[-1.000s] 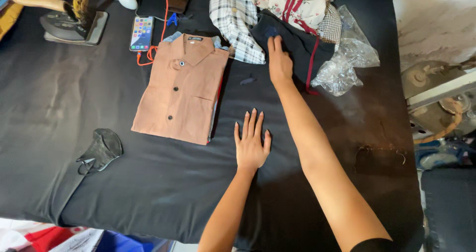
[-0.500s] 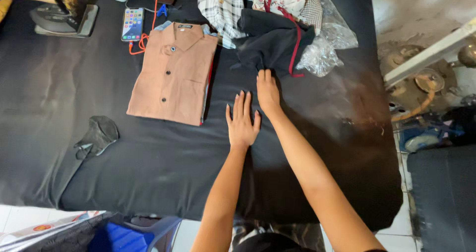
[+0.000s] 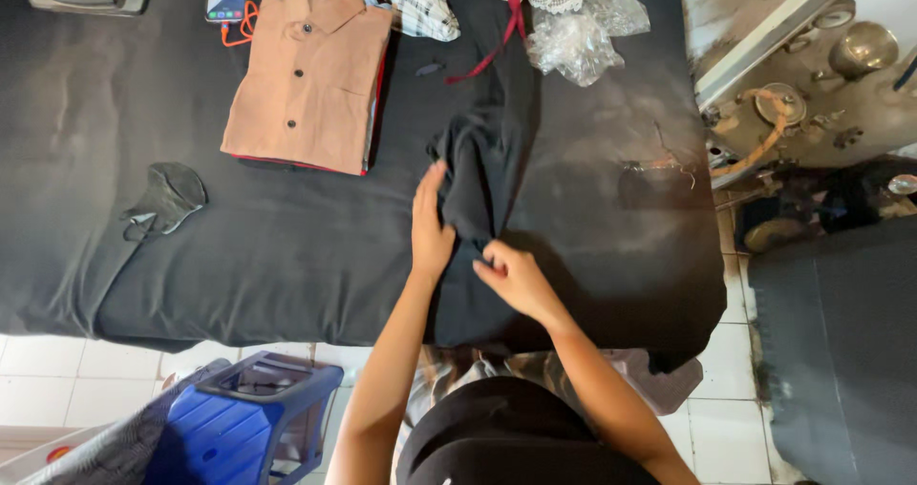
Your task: The person folds a denim jacket, a peach-colored shirt, and a black shirt on a table. Each garment is smoothed, folded in half, and then folded again into a compact rectangle. The folded items are stacked on the table.
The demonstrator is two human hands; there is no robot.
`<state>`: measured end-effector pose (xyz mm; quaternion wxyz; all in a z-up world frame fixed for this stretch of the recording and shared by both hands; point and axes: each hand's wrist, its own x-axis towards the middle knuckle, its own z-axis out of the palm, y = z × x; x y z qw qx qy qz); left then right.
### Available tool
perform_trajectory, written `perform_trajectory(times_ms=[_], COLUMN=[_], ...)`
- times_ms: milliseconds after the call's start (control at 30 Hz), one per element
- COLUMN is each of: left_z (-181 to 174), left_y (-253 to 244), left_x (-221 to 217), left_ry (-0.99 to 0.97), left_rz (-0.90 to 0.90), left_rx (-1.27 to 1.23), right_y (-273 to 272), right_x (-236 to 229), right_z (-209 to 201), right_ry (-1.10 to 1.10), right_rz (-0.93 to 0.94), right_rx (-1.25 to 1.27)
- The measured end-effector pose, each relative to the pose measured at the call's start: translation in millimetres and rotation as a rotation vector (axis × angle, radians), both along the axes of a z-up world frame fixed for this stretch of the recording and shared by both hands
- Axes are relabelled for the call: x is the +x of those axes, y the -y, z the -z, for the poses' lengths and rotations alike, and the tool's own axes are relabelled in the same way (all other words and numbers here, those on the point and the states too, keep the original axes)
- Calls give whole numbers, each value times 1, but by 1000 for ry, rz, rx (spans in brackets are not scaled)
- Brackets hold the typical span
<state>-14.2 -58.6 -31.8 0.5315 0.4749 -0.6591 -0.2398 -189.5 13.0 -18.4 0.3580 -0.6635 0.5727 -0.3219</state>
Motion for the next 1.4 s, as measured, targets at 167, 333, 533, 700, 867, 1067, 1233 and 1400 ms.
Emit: perform_trajectory(times_ms=[167, 333, 533, 700, 867, 1067, 1233, 1400], left_z=[-35, -88, -141, -142, -129, -120, -129, -137], left_y=[-67, -99, -113, -106, -101, -104, -107, -104], left_x=[12, 13, 28, 36, 55, 77, 123, 143], left_ry=[-65, -47, 45, -69, -44, -138, -286, -9], left_rz=[-17, 60, 315, 400, 214, 12, -328, -483], left_rx=[247, 300, 219, 273, 366, 405, 197, 217], right_y=[-43, -47, -53, -53, -44, -43, -49, -42], right_x=[2, 1, -3, -9, -29, -65, -103, -108], right_z=[-24, -63, -106, -108, -100, -86, -87, -98], right_ry=[20, 124, 159, 108, 413, 467, 448, 522], right_rz=[38, 131, -183, -119, 207, 373, 547, 430], right_rx=[131, -264, -372, -321, -118, 14, -170, -223])
